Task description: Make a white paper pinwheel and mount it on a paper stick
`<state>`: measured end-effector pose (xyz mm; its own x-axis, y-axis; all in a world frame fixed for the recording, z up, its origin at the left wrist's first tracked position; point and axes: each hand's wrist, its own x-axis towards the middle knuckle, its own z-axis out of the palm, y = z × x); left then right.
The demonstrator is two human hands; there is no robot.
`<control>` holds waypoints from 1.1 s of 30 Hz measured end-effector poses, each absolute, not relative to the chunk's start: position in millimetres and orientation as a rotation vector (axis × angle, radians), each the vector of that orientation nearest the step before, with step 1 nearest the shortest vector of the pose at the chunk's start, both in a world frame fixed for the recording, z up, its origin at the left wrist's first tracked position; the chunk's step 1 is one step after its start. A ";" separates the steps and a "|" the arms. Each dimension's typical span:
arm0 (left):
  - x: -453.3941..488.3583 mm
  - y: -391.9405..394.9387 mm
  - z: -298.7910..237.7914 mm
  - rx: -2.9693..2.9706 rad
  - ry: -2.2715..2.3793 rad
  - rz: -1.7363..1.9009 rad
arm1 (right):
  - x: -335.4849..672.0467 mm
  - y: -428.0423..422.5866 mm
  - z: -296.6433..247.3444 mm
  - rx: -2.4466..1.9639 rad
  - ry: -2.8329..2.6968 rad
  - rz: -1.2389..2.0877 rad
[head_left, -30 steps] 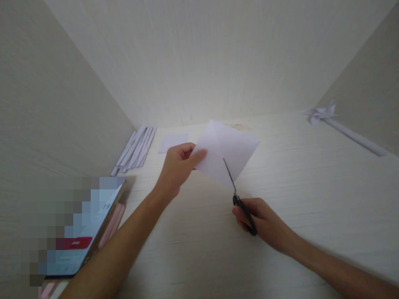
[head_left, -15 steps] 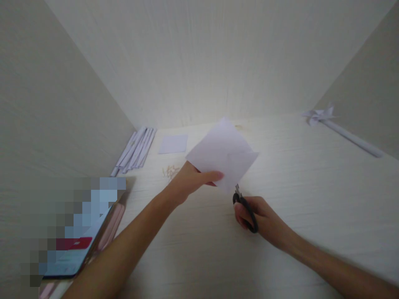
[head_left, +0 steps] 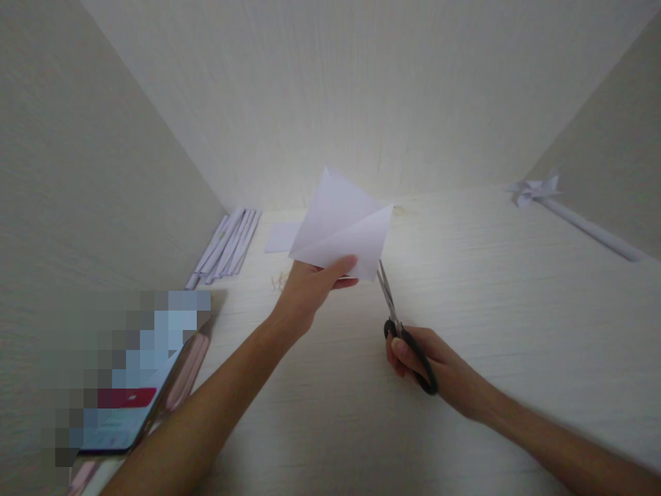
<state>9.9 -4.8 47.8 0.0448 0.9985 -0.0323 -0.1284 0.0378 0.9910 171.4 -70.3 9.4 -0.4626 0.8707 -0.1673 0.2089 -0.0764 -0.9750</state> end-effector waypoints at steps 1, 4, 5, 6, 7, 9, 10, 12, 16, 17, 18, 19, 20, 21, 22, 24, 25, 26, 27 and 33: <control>10.8 -5.5 48.3 1.103 1.103 1.206 | 171.2 -70.5 10.2 -1.174 -1.683 1.575; 13.2 -7.4 49.8 1.092 1.109 1.183 | 171.2 -70.5 10.6 -1.200 -1.737 1.567; 13.7 -7.9 50.3 1.089 1.109 1.177 | 171.3 -70.4 10.4 -1.206 -1.745 1.568; 14.1 -8.3 50.7 1.086 1.110 1.174 | 171.4 -70.4 10.1 -1.211 -1.747 1.569; 14.3 -8.6 51.0 1.084 1.111 1.173 | 171.4 -70.4 9.9 -1.214 -1.747 1.570; 14.3 -8.9 51.5 1.081 1.112 1.171 | 171.3 -70.8 10.1 -1.210 -1.745 1.579; 14.2 -9.0 51.6 1.081 1.111 1.172 | 171.3 -71.0 10.4 -1.206 -1.742 1.584; 13.9 -9.0 51.8 1.084 1.108 1.174 | 171.1 -71.4 11.4 -1.202 -1.733 1.591; 13.7 -9.3 51.9 1.094 1.109 1.170 | 171.1 -71.5 12.9 -1.185 -1.727 1.588; 13.8 -9.5 52.0 1.097 1.109 1.170 | 171.1 -71.5 13.1 -1.179 -1.723 1.591; 13.9 -9.6 52.0 1.100 1.110 1.171 | 171.2 -71.4 13.2 -1.175 -1.717 1.597; 14.0 -9.8 52.0 1.103 1.112 1.173 | 171.2 -71.3 13.3 -1.177 -1.711 1.603; 14.1 -10.0 52.0 1.103 1.113 1.176 | 171.2 -71.2 13.4 -1.183 -1.706 1.604; 14.1 -10.1 51.8 1.104 1.113 1.177 | 171.2 -71.2 13.5 -1.188 -1.705 1.603; 14.0 -10.2 51.7 1.104 1.114 1.177 | 171.1 -71.2 13.6 -1.187 -1.708 1.602; 13.8 -10.2 51.3 1.110 1.109 1.177 | 170.8 -71.3 14.0 -1.178 -1.709 1.600; 13.7 -10.1 51.2 1.114 1.104 1.179 | 170.6 -71.4 14.2 -1.172 -1.709 1.602; 13.6 -10.1 51.2 1.116 1.103 1.179 | 170.5 -71.4 14.3 -1.166 -1.709 1.603; 13.6 -10.1 51.3 1.117 1.104 1.180 | 170.3 -71.4 14.3 -1.163 -1.710 1.603; 14.5 -10.6 53.4 1.109 1.120 1.170 | 170.6 -71.5 13.4 -1.166 -1.715 1.594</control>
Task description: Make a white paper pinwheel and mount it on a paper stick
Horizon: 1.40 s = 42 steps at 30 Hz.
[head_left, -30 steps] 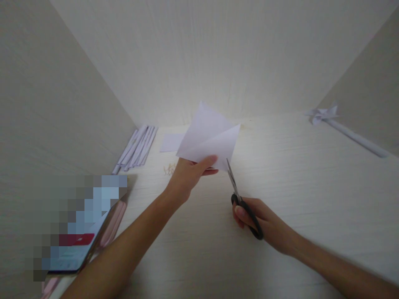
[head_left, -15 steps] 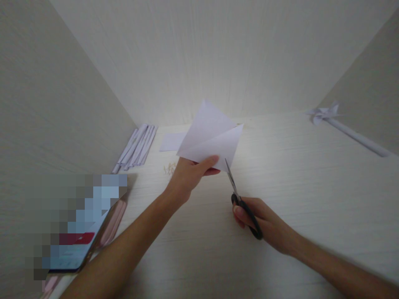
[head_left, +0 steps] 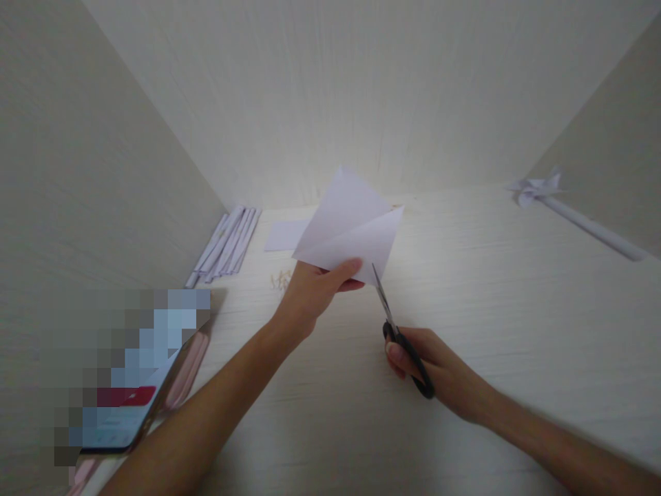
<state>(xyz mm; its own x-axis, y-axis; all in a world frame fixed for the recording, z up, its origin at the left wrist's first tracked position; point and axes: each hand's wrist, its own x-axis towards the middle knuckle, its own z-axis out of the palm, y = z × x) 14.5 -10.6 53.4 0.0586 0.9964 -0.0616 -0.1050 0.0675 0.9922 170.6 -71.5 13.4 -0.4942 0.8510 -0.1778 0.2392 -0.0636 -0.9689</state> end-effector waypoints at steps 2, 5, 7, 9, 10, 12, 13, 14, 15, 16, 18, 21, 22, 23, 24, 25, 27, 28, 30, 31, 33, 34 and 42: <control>14.9 -10.8 53.9 1.109 1.131 1.172 | 170.7 -71.5 13.3 -1.168 -1.709 1.593; 15.4 -11.0 54.0 1.107 1.137 1.171 | 170.6 -71.2 13.5 -1.163 -1.698 1.605; 15.6 -10.9 53.9 1.107 1.130 1.171 | 170.6 -71.1 13.8 -1.155 -1.696 1.614; 15.5 -10.9 53.7 1.107 1.126 1.174 | 170.8 -71.2 14.0 -1.150 -1.702 1.609; 15.5 -10.8 53.6 1.108 1.124 1.175 | 171.0 -71.4 14.1 -1.149 -1.707 1.605; 15.2 -10.8 53.6 1.108 1.121 1.173 | 171.3 -72.0 14.2 -1.153 -1.710 1.601; 15.2 -10.9 53.7 1.108 1.121 1.171 | 171.5 -72.3 14.4 -1.158 -1.710 1.599; 15.1 -10.9 53.7 1.108 1.122 1.169 | 171.5 -72.5 14.5 -1.162 -1.710 1.598; 15.1 -10.9 53.7 1.106 1.123 1.170 | 171.5 -72.5 14.7 -1.165 -1.709 1.596; 15.1 -10.9 53.6 1.107 1.122 1.171 | 171.4 -72.4 14.9 -1.165 -1.708 1.596; 15.2 -10.8 53.4 1.108 1.118 1.174 | 171.1 -71.9 15.0 -1.161 -1.705 1.599; 15.2 -10.6 53.1 1.104 1.116 1.177 | 170.7 -70.9 14.1 -1.156 -1.704 1.594; 15.2 -10.5 53.0 1.102 1.117 1.175 | 170.8 -70.8 13.6 -1.157 -1.706 1.589; 15.2 -10.5 53.0 1.101 1.118 1.174 | 170.9 -70.7 13.2 -1.158 -1.709 1.585; 15.2 -10.5 52.9 1.102 1.119 1.173 | 171.0 -70.8 12.9 -1.159 -1.711 1.585; 15.2 -10.6 52.9 1.102 1.119 1.172 | 171.3 -71.1 12.6 -1.159 -1.712 1.586; 15.2 -10.8 53.0 1.103 1.117 1.172 | 171.6 -71.6 12.5 -1.156 -1.707 1.594; 15.3 -10.9 53.1 1.103 1.114 1.174 | 171.6 -71.9 12.6 -1.157 -1.702 1.598; 15.5 -11.2 53.4 1.103 1.114 1.177 | 171.2 -72.2 12.8 -1.163 -1.692 1.602; 15.6 -11.3 53.7 1.105 1.116 1.177 | 170.8 -72.1 13.0 -1.169 -1.688 1.603; 15.9 -11.5 54.1 1.111 1.124 1.182 | 169.9 -71.8 13.4 -1.181 -1.687 1.598; 16.0 -11.5 54.3 1.114 1.129 1.183 | 169.6 -71.7 13.6 -1.182 -1.690 1.594; 15.4 -11.1 54.7 1.120 1.143 1.176 | 170.5 -72.4 13.9 -1.196 -1.706 1.590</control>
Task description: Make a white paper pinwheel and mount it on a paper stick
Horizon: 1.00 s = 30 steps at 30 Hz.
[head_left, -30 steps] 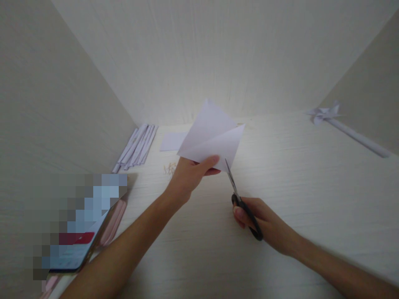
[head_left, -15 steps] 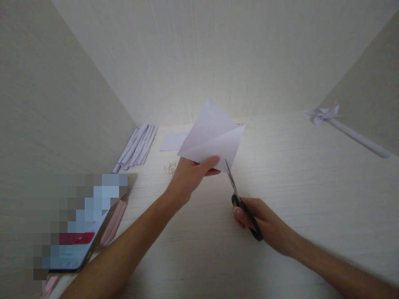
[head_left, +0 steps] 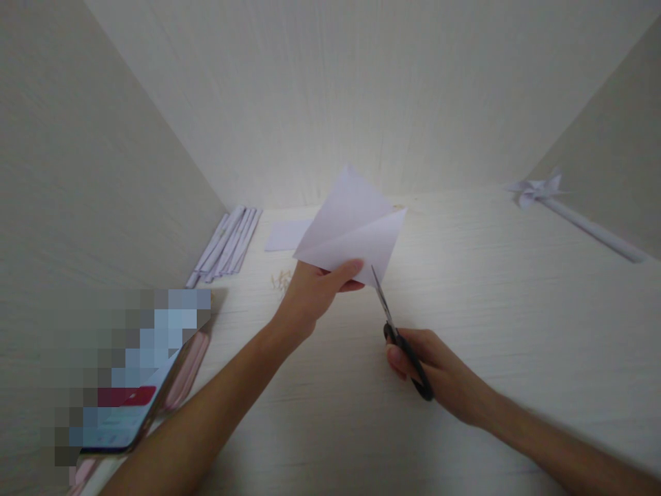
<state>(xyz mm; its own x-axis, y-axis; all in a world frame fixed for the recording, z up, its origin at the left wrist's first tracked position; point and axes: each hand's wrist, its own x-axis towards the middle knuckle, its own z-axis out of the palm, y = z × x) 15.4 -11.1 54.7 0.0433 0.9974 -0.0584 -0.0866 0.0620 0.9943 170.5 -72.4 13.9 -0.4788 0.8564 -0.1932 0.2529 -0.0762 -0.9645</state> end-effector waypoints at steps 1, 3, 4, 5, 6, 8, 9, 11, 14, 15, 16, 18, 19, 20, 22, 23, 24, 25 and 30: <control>15.5 -11.1 54.8 1.119 1.145 1.175 | 170.5 -72.4 13.7 -1.197 -1.703 1.594; 15.8 -11.3 55.3 1.117 1.152 1.173 | 170.3 -72.2 13.2 -1.195 -1.697 1.597; 15.9 -11.4 55.5 1.115 1.156 1.173 | 170.3 -72.1 12.8 -1.189 -1.697 1.596; 16.1 -11.6 55.8 1.113 1.158 1.173 | 170.2 -72.1 12.4 -1.183 -1.698 1.594; 16.1 -11.7 55.9 1.111 1.159 1.173 | 170.3 -72.1 12.0 -1.178 -1.698 1.593; 16.0 -11.9 56.0 1.111 1.156 1.171 | 170.3 -72.2 11.3 -1.169 -1.691 1.595; 15.8 -12.0 55.9 1.114 1.154 1.168 | 170.3 -72.3 11.1 -1.167 -1.687 1.596; 15.1 -11.8 55.3 1.126 1.147 1.162 | 170.2 -72.4 11.2 -1.166 -1.686 1.597; 13.9 -11.2 54.0 1.140 1.131 1.164 | 170.0 -72.6 12.1 -1.166 -1.706 1.591; 13.5 -10.9 53.5 1.143 1.126 1.165 | 170.0 -72.6 12.4 -1.166 -1.714 1.587; 13.2 -10.6 53.1 1.146 1.119 1.166 | 170.1 -72.5 12.5 -1.166 -1.721 1.582; 12.8 -10.1 52.7 1.152 1.109 1.164 | 170.4 -72.2 12.2 -1.170 -1.730 1.569; 12.8 -10.0 52.6 1.153 1.106 1.163 | 170.5 -72.0 11.9 -1.170 -1.734 1.563; 12.8 -9.9 52.7 1.152 1.105 1.162 | 170.7 -71.8 11.5 -1.169 -1.738 1.559; 13.3 -9.9 53.0 1.143 1.114 1.159 | 170.8 -71.6 11.2 -1.166 -1.738 1.559; 13.5 -10.0 53.2 1.138 1.122 1.158 | 170.8 -71.7 11.3 -1.164 -1.735 1.563; 13.7 -10.2 53.4 1.134 1.127 1.159 | 170.7 -71.8 11.6 -1.163 -1.732 1.569; 13.8 -10.3 53.5 1.133 1.130 1.161 | 170.6 -71.9 12.0 -1.163 -1.728 1.573; 13.3 -10.4 53.4 1.145 1.124 1.161 | 170.0 -71.9 13.5 -1.158 -1.716 1.579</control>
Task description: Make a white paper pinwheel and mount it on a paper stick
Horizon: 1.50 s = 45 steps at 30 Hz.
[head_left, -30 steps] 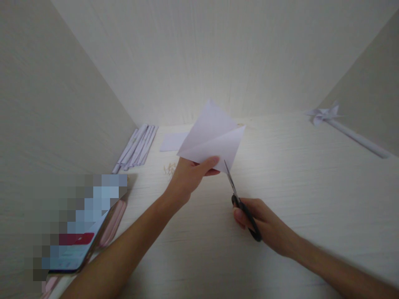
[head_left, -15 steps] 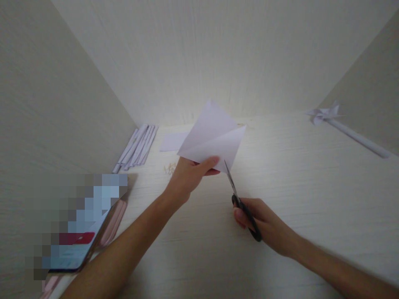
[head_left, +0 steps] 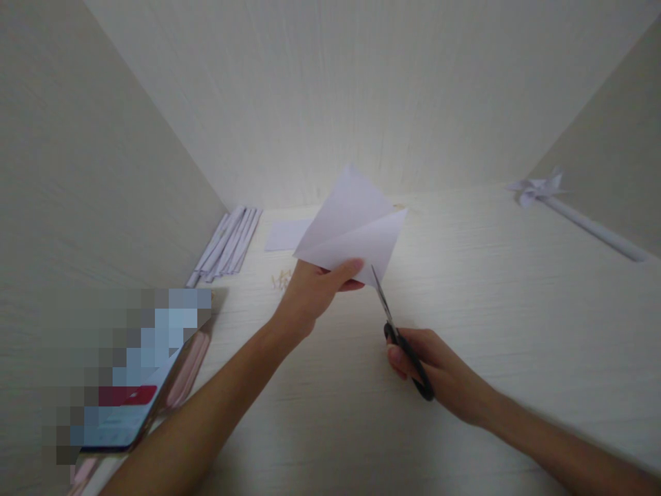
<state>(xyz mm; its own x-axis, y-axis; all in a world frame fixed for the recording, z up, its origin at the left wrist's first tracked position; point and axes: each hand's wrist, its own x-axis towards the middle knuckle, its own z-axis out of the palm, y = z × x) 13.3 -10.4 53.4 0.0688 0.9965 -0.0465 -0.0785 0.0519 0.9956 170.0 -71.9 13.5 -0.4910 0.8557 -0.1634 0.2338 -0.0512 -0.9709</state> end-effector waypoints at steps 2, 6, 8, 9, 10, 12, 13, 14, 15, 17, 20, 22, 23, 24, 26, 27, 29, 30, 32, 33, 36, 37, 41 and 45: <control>13.0 -10.3 53.2 1.149 1.124 1.157 | 170.1 -71.7 13.0 -1.161 -1.711 1.586; 13.2 -10.0 53.1 1.150 1.122 1.159 | 170.2 -71.5 11.7 -1.168 -1.714 1.580; 13.5 -9.8 53.3 1.144 1.129 1.155 | 170.3 -71.6 11.6 -1.157 -1.716 1.580; 13.6 -9.8 53.5 1.141 1.134 1.153 | 170.5 -71.8 11.7 -1.154 -1.715 1.583; 13.8 -9.8 53.6 1.139 1.138 1.151 | 170.6 -71.9 12.0 -1.153 -1.713 1.587; 13.9 -10.0 53.8 1.145 1.136 1.153 | 171.0 -72.0 12.7 -1.155 -1.710 1.587; 13.9 -10.0 53.8 1.150 1.134 1.154 | 171.1 -71.9 13.0 -1.157 -1.710 1.587; 13.9 -10.1 53.8 1.154 1.132 1.155 | 171.2 -71.9 13.2 -1.160 -1.712 1.586; 13.8 -10.2 53.7 1.157 1.133 1.155 | 171.2 -71.8 13.2 -1.160 -1.715 1.584; 13.7 -10.1 53.3 1.160 1.137 1.157 | 171.1 -71.6 12.8 -1.163 -1.723 1.580; 13.5 -9.9 52.8 1.166 1.132 1.156 | 170.8 -71.6 11.2 -1.164 -1.728 1.574; 13.6 -9.9 52.7 1.170 1.128 1.155 | 170.6 -71.7 10.3 -1.157 -1.729 1.572; 13.6 -10.0 52.9 1.171 1.128 1.156 | 170.5 -71.8 10.0 -1.156 -1.730 1.570; 13.7 -10.1 53.1 1.172 1.130 1.158 | 170.5 -71.9 9.9 -1.157 -1.731 1.572; 13.9 -10.4 53.7 1.172 1.133 1.161 | 170.4 -71.9 9.9 -1.168 -1.736 1.575; 14.0 -10.5 54.0 1.171 1.133 1.164 | 170.4 -71.8 10.0 -1.172 -1.739 1.574; 14.2 -10.6 54.3 1.167 1.134 1.165 | 170.4 -71.6 10.0 -1.172 -1.745 1.571; 14.2 -10.6 54.3 1.166 1.133 1.166 | 170.5 -71.3 9.8 -1.172 -1.747 1.570; 14.0 -10.6 54.1 1.165 1.132 1.166 | 170.8 -70.9 8.8 -1.174 -1.749 1.565; 13.9 -10.6 53.9 1.167 1.132 1.166 | 171.0 -70.7 8.1 -1.180 -1.752 1.563; 13.4 -10.7 53.6 1.174 1.133 1.162 | 171.7 -70.9 6.3 -1.204 -1.767 1.546; 13.3 -10.8 53.6 1.175 1.133 1.160 | 171.8 -71.1 6.1 -1.210 -1.774 1.539; 12.8 -11.2 53.9 1.176 1.129 1.154 | 171.3 -71.8 6.6 -1.200 -1.776 1.537; 12.6 -11.2 54.0 1.175 1.130 1.154 | 170.5 -70.9 6.8 -1.220 -1.762 1.541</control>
<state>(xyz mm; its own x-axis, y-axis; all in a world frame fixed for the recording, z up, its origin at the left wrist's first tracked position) 12.6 -11.2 54.0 0.0754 0.9966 -0.0344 -0.0557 0.0387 0.9977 170.5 -70.9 6.8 -0.4757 0.8599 -0.1854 0.2979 -0.0408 -0.9537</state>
